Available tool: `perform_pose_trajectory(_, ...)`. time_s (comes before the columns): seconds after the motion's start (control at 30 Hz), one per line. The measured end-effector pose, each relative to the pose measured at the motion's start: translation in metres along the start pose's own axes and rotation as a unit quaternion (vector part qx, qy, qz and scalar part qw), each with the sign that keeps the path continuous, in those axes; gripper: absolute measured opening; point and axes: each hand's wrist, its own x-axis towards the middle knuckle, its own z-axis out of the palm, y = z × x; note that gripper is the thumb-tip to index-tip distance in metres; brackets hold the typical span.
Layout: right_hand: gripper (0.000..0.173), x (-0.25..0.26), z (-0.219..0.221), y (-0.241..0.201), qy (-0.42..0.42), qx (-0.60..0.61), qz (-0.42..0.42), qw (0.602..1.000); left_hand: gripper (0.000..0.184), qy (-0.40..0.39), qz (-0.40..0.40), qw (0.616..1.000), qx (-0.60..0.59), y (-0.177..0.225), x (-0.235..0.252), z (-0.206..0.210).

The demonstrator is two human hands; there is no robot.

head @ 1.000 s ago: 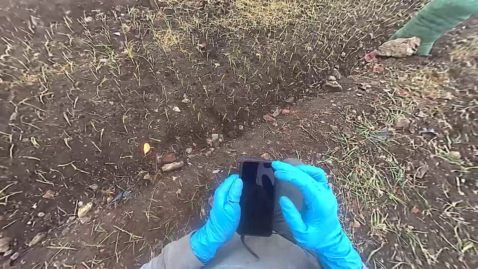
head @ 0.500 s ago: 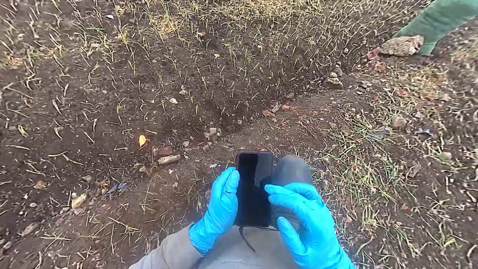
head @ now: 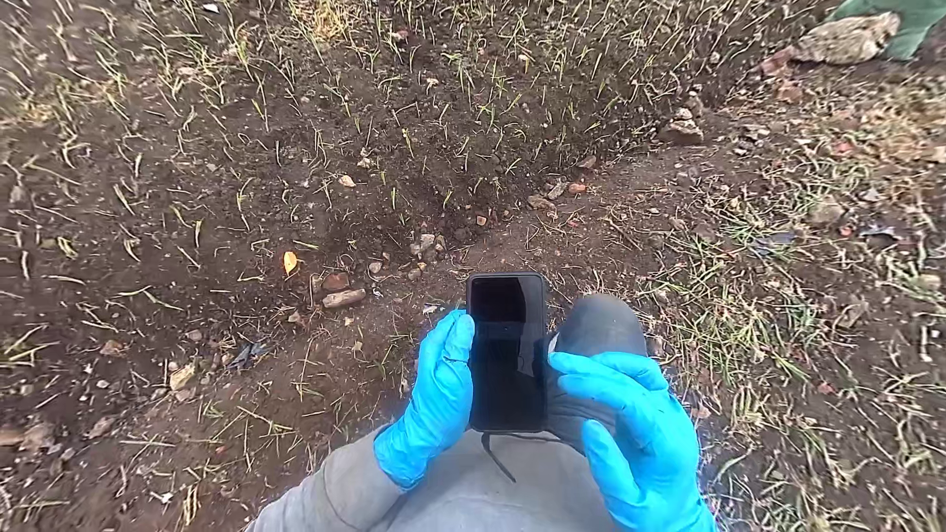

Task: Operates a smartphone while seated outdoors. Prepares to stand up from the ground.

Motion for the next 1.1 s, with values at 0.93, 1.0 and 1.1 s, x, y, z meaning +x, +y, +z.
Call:
perform_pose_trajectory(0.93, 0.036, -0.014, 0.018, -0.02, -0.047, -0.018, -0.042, 0.998, 0.042, -0.027, -0.01, 1.0, -0.002, 0.018, -0.009, -0.003)
perform_pose_trajectory(1.0, 0.036, -0.013, 0.018, -0.021, -0.043, -0.017, -0.043, 0.998, 0.043, -0.03, -0.008, 1.0, -0.005, 0.02, -0.008, -0.003)
perform_pose_trajectory(1.1, 0.035, -0.013, 0.017, -0.021, -0.042, -0.023, -0.035, 0.998, 0.043, -0.029, -0.003, 1.0, -0.001, 0.021, -0.008, -0.003)
